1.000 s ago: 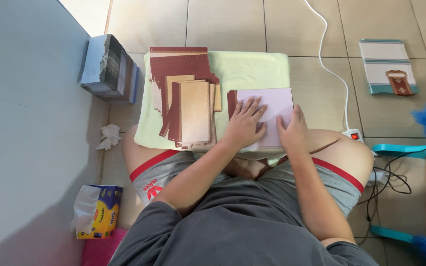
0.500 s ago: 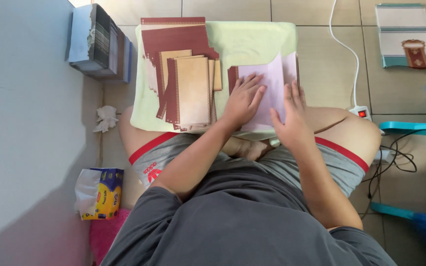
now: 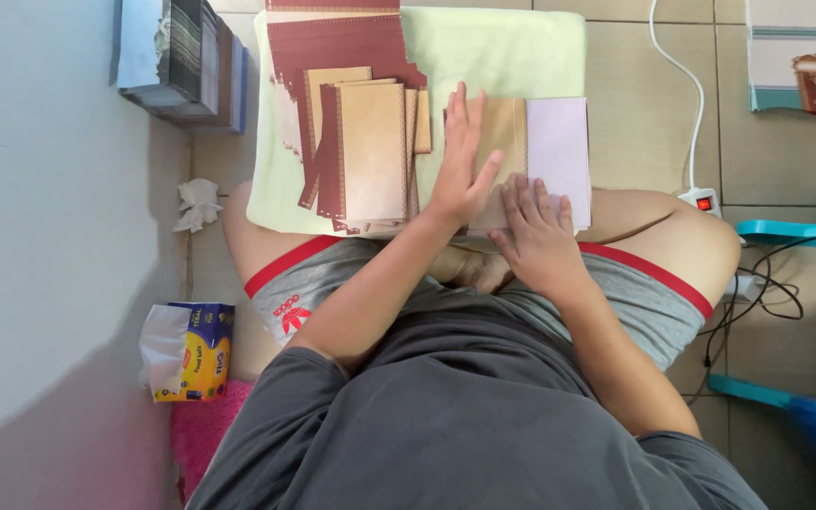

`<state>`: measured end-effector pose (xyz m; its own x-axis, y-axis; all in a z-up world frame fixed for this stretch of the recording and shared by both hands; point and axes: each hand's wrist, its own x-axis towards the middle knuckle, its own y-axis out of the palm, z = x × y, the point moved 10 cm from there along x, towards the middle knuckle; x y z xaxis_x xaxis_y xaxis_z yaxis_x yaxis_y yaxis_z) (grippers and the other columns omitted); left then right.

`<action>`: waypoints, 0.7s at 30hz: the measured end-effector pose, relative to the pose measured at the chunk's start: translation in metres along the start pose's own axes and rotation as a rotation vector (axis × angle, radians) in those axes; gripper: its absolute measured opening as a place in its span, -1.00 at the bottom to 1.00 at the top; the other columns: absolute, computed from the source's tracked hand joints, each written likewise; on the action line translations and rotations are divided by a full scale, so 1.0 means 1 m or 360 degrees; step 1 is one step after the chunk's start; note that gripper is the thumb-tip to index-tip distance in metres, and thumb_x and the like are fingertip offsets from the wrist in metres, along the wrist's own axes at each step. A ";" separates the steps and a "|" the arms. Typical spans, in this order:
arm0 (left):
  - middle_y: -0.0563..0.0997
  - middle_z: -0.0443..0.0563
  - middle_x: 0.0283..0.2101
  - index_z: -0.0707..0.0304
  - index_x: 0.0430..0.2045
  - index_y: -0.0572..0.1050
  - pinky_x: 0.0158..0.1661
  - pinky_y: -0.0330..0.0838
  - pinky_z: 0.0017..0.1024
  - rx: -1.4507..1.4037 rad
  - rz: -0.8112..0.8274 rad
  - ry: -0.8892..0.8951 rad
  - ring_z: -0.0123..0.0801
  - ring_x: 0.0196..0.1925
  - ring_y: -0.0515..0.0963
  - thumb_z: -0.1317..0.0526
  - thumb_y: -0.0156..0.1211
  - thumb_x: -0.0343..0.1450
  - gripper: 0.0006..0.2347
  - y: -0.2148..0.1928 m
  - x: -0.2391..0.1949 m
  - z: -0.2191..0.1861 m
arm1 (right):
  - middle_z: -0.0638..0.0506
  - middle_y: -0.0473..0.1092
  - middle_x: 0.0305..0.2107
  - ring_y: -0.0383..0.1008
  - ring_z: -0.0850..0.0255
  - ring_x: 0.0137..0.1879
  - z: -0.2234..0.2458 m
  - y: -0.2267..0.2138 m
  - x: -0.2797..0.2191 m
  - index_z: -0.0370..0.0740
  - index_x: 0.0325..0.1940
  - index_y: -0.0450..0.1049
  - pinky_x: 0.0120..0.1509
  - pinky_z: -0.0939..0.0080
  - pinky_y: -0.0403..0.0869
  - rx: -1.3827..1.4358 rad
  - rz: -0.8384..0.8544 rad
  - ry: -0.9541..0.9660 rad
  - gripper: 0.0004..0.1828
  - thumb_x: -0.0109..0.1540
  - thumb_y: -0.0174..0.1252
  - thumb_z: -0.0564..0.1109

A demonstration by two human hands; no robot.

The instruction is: Smoothing and stacking individual notebook covers into a neat pile.

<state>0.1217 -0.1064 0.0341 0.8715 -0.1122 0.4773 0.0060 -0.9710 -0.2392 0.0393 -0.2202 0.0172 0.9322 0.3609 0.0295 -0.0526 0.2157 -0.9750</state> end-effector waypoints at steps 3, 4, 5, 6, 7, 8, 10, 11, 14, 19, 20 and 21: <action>0.03 0.07 0.57 0.16 0.43 0.22 0.54 -0.26 0.20 0.0788 0.0356 0.0060 -0.06 0.65 -0.11 0.17 0.16 0.46 -0.44 0.029 0.000 0.004 | -0.27 0.14 0.45 0.06 -0.21 0.58 0.013 -0.016 -0.005 -0.38 0.49 0.18 0.49 -0.37 0.14 0.0052 -0.0220 -0.0076 -0.35 0.35 -0.02 -0.05; 0.03 0.07 0.57 0.16 0.43 0.22 0.54 -0.26 0.20 0.0783 0.0363 0.0056 -0.06 0.65 -0.11 0.17 0.16 0.46 -0.44 0.033 -0.003 0.003 | -0.27 0.14 0.45 0.06 -0.21 0.58 0.008 -0.015 -0.002 -0.38 0.49 0.18 0.49 -0.37 0.14 0.0052 -0.0214 -0.0068 -0.35 0.35 -0.02 -0.05; 0.17 0.11 0.50 0.23 0.35 0.29 0.50 -0.15 0.13 0.0960 0.0346 0.0137 -0.07 0.59 0.05 0.19 0.11 0.47 -0.52 0.037 -0.002 -0.002 | -0.26 0.16 0.44 0.09 -0.19 0.57 0.002 -0.014 0.002 -0.39 0.48 0.19 0.49 -0.32 0.15 0.0149 -0.0196 -0.0076 -0.37 0.32 -0.04 -0.14; 0.31 0.14 0.43 0.29 0.27 0.37 0.47 -0.04 0.06 0.1136 0.0326 0.0219 -0.08 0.53 0.20 0.20 0.05 0.48 -0.58 0.042 -0.002 -0.007 | -0.25 0.18 0.43 0.12 -0.18 0.55 -0.005 -0.014 0.006 -0.40 0.47 0.19 0.48 -0.26 0.16 0.0246 -0.0178 -0.0084 -0.38 0.29 -0.07 -0.22; 0.31 0.14 0.43 0.29 0.27 0.37 0.47 -0.04 0.06 0.1137 0.0321 0.0227 -0.08 0.53 0.20 0.20 0.05 0.48 -0.58 0.043 -0.001 -0.004 | -0.25 0.18 0.43 0.12 -0.18 0.55 -0.013 -0.015 0.016 -0.40 0.47 0.19 0.48 -0.26 0.16 0.0240 -0.0185 -0.0086 -0.38 0.29 -0.07 -0.22; 0.30 0.14 0.44 0.32 0.29 0.35 0.47 -0.05 0.02 0.1165 0.0335 0.0215 -0.09 0.53 0.19 0.19 0.00 0.50 -0.58 0.045 0.000 0.000 | -0.21 0.18 0.44 0.11 -0.12 0.56 -0.021 -0.016 0.025 -0.36 0.49 0.19 0.51 -0.21 0.13 0.0215 -0.0204 -0.0106 -0.40 0.33 -0.11 -0.21; 0.30 0.13 0.44 0.34 0.30 0.34 0.47 -0.06 -0.02 0.1188 0.0360 0.0185 -0.10 0.53 0.19 0.17 -0.06 0.52 -0.58 0.050 -0.005 0.008 | -0.16 0.18 0.45 0.10 -0.07 0.57 -0.030 -0.013 0.035 -0.32 0.51 0.20 0.53 -0.16 0.11 0.0197 -0.0204 -0.0120 -0.41 0.36 -0.15 -0.19; 0.31 0.15 0.44 0.38 0.31 0.31 0.46 -0.03 0.00 0.1211 0.0336 0.0202 -0.08 0.52 0.21 0.17 -0.04 0.51 -0.56 0.050 -0.005 0.009 | -0.16 0.18 0.45 0.11 -0.07 0.57 -0.031 -0.014 0.040 -0.34 0.49 0.22 0.54 -0.17 0.10 0.0174 -0.0248 -0.0147 -0.44 0.38 -0.14 -0.17; 0.27 0.14 0.46 0.41 0.34 0.27 0.44 -0.01 0.01 0.1343 0.0364 0.0163 -0.06 0.53 0.17 0.15 -0.06 0.50 -0.52 0.060 -0.002 0.028 | -0.19 0.19 0.44 0.14 -0.09 0.56 -0.021 -0.022 0.039 -0.37 0.49 0.22 0.54 -0.18 0.10 0.0152 -0.0311 -0.0180 -0.44 0.39 -0.12 -0.18; 0.17 0.16 0.51 0.44 0.38 0.20 0.47 -0.06 -0.01 0.1346 0.0428 0.0114 -0.05 0.57 0.08 0.12 -0.04 0.49 -0.46 0.064 0.001 0.035 | -0.15 0.18 0.46 0.15 -0.03 0.57 -0.009 -0.026 0.006 -0.41 0.49 0.21 0.55 -0.12 0.13 0.0072 -0.0346 -0.0155 -0.39 0.31 -0.10 -0.26; 0.18 0.15 0.50 0.43 0.38 0.19 0.47 -0.06 -0.01 0.1342 0.0424 0.0110 -0.06 0.57 0.09 0.12 -0.02 0.49 -0.46 0.063 0.001 0.034 | -0.15 0.18 0.46 0.15 -0.02 0.57 -0.007 -0.027 0.003 -0.39 0.50 0.20 0.55 -0.10 0.14 0.0078 -0.0334 -0.0148 -0.38 0.31 -0.10 -0.25; 0.19 0.14 0.50 0.43 0.38 0.19 0.47 -0.06 -0.02 0.1341 0.0422 0.0092 -0.06 0.57 0.10 0.12 -0.01 0.48 -0.45 0.061 -0.003 0.033 | -0.14 0.19 0.46 0.15 -0.01 0.57 -0.004 -0.026 -0.002 -0.38 0.51 0.19 0.54 -0.09 0.15 0.0091 -0.0312 -0.0146 -0.37 0.31 -0.10 -0.25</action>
<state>0.1356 -0.1586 -0.0102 0.8695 -0.3441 0.3544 0.1863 -0.4359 -0.8805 0.0398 -0.2301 0.0421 0.8902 0.3875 0.2397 0.1038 0.3398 -0.9347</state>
